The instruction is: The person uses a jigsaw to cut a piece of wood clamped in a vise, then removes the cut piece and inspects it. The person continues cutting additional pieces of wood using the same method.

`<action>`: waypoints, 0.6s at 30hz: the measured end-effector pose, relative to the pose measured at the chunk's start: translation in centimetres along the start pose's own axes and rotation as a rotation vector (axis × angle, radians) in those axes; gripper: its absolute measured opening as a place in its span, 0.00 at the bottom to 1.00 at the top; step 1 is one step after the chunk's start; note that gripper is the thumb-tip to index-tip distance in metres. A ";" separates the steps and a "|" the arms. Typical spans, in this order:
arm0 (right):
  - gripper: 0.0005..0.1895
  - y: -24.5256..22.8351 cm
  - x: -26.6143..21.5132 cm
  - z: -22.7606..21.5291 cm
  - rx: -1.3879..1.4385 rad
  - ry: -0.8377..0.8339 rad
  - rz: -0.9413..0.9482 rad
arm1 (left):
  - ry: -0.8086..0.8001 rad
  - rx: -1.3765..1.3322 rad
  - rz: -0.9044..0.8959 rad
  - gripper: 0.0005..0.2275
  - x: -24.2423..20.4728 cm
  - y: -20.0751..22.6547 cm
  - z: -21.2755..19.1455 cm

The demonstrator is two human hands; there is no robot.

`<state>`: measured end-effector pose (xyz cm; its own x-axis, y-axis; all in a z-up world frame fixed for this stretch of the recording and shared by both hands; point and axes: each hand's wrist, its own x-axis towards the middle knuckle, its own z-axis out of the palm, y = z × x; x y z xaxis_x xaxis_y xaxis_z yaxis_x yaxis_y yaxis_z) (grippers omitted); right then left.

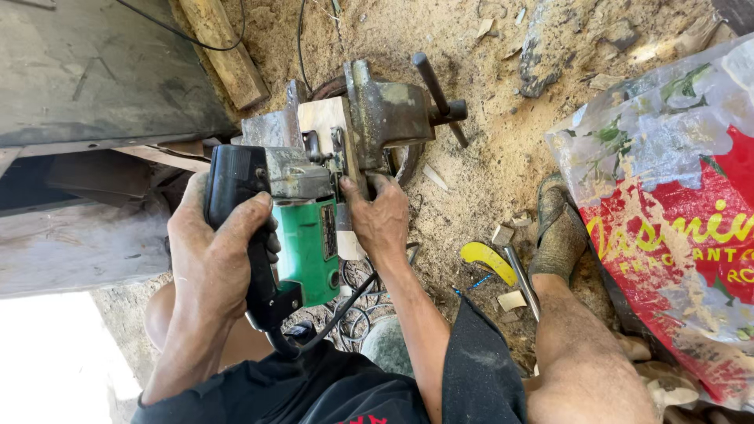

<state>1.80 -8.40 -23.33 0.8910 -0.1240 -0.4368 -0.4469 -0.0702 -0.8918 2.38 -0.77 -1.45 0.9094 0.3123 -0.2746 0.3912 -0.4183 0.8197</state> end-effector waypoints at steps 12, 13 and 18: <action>0.31 0.2 0.3 -0.1 -0.049 -0.006 0.032 | -0.016 -0.042 0.010 0.08 0.1 0.3 0.2; 0.31 0.0 0.3 -0.1 -0.051 0.002 0.024 | -0.013 -0.039 0.005 0.08 0.1 0.3 0.1; 0.29 -0.4 0.0 -0.6 -0.021 0.002 -0.001 | -0.007 -0.040 -0.001 0.08 0.3 0.1 0.0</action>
<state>1.92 -8.92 -22.85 0.8912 -0.1264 -0.4356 -0.4477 -0.0912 -0.8895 2.66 -0.75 -1.44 0.9101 0.3070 -0.2784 0.3861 -0.3839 0.8388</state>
